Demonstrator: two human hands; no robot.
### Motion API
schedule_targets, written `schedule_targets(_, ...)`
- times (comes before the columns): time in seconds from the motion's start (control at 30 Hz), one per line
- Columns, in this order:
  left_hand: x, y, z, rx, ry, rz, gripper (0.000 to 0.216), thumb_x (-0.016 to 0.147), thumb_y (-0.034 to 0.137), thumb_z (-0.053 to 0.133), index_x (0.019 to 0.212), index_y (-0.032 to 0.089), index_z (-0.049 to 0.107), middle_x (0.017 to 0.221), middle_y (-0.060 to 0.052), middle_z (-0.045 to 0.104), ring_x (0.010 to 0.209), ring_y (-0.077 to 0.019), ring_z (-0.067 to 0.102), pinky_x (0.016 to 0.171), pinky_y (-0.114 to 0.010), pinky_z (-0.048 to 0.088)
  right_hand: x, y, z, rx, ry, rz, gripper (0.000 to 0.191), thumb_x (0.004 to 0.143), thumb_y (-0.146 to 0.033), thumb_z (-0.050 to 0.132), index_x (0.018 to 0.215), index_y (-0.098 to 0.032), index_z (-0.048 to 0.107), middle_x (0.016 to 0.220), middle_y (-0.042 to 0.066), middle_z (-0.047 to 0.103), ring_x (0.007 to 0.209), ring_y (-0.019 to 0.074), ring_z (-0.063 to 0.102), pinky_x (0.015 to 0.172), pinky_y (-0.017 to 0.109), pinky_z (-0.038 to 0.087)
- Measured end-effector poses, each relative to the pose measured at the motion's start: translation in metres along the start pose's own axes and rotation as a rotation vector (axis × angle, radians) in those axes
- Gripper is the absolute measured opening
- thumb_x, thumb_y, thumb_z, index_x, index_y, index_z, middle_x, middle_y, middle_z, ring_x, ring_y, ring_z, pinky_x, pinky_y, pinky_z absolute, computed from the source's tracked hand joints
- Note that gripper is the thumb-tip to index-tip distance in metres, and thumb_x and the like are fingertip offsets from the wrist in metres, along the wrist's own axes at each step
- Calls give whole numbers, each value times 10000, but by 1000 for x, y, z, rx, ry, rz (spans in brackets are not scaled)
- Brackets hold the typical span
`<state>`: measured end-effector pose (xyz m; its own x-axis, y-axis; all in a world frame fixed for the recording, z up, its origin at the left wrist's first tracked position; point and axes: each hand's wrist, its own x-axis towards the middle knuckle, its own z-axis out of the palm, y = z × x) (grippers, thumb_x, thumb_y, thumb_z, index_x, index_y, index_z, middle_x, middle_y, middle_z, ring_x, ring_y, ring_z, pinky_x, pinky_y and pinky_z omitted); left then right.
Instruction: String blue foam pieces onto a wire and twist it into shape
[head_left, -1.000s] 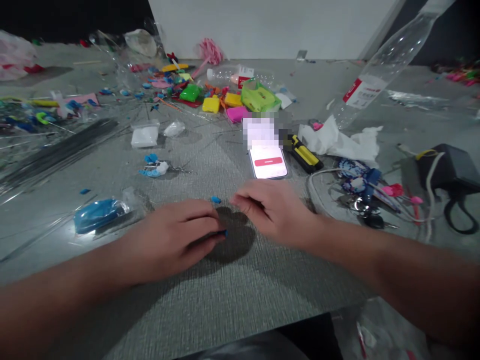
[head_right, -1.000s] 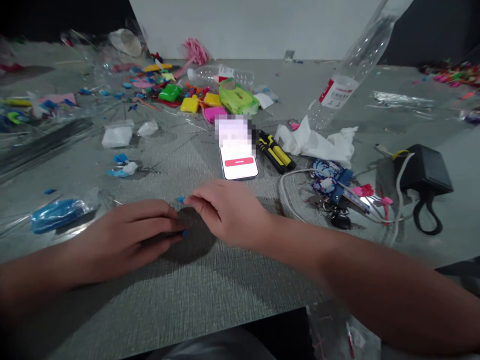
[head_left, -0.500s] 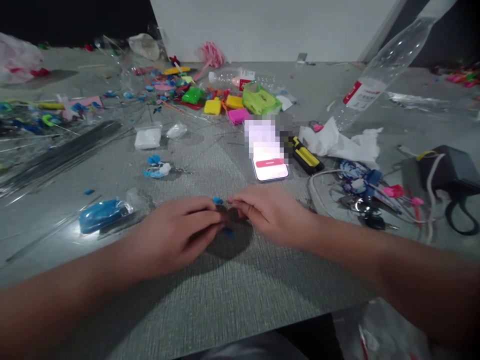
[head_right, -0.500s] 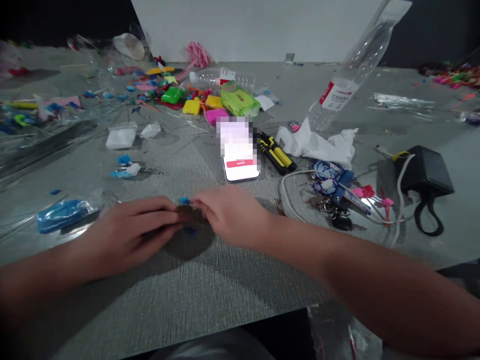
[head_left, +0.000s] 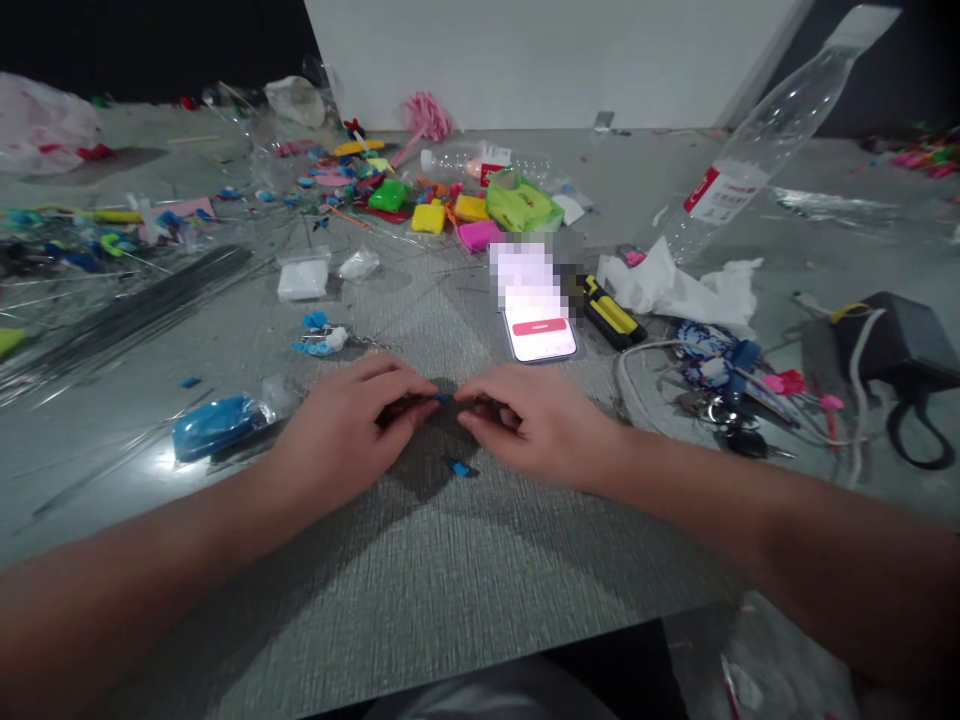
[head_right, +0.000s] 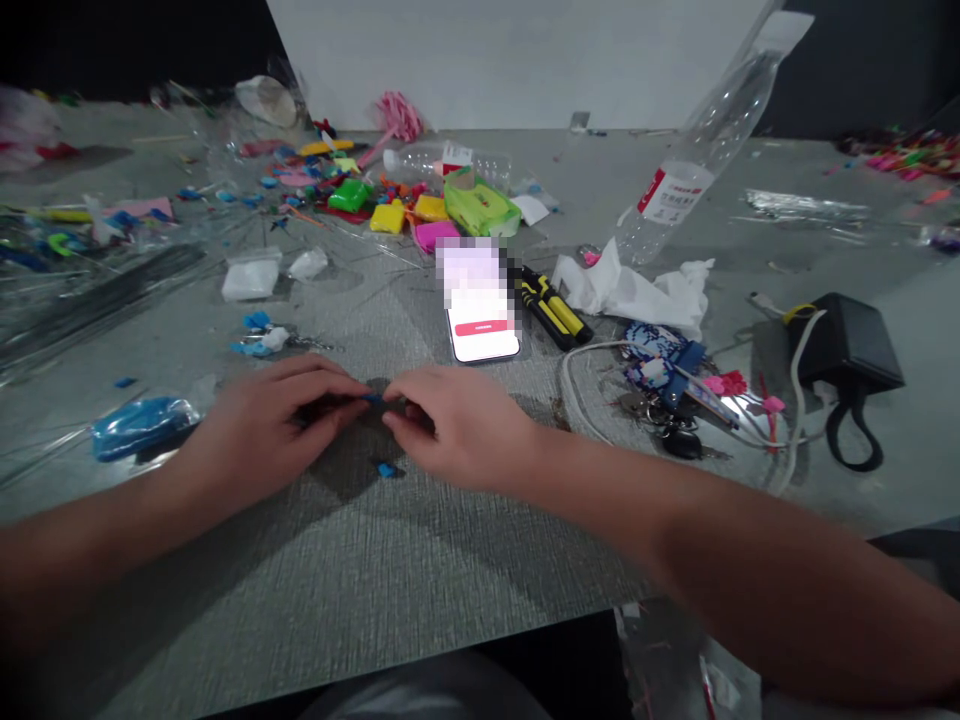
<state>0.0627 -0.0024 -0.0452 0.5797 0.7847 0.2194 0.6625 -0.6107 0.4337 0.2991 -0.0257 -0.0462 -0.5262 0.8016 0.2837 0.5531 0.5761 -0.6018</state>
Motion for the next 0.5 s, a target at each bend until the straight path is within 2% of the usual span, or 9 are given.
schedule_targets(0.13,-5,13,-4,-183,39,-133,190,956,389,641,1025,240,736,925,-4,750,805,-166,679,709,-294,499,-1,-1,0,37,43,-11,151,959,-229,599,1022,-137,701,851,38,688,727,127,584,659,252,423)
schedule_targets(0.27,-10,23,-4,-319,28,-273,178,943,411,662,1017,270,742,901,27,771,773,-148,703,691,-272,519,-1,-3,1,110,49,-46,165,962,-237,604,1067,-147,695,861,34,677,726,122,591,649,244,444)
schedule_targets(0.5,-14,25,-2,-380,21,-279,159,922,410,690,1000,281,743,928,26,785,811,-164,734,732,-285,552,0,-4,1,104,77,-102,139,985,-216,580,1020,-156,700,890,44,696,780,132,608,698,258,456)
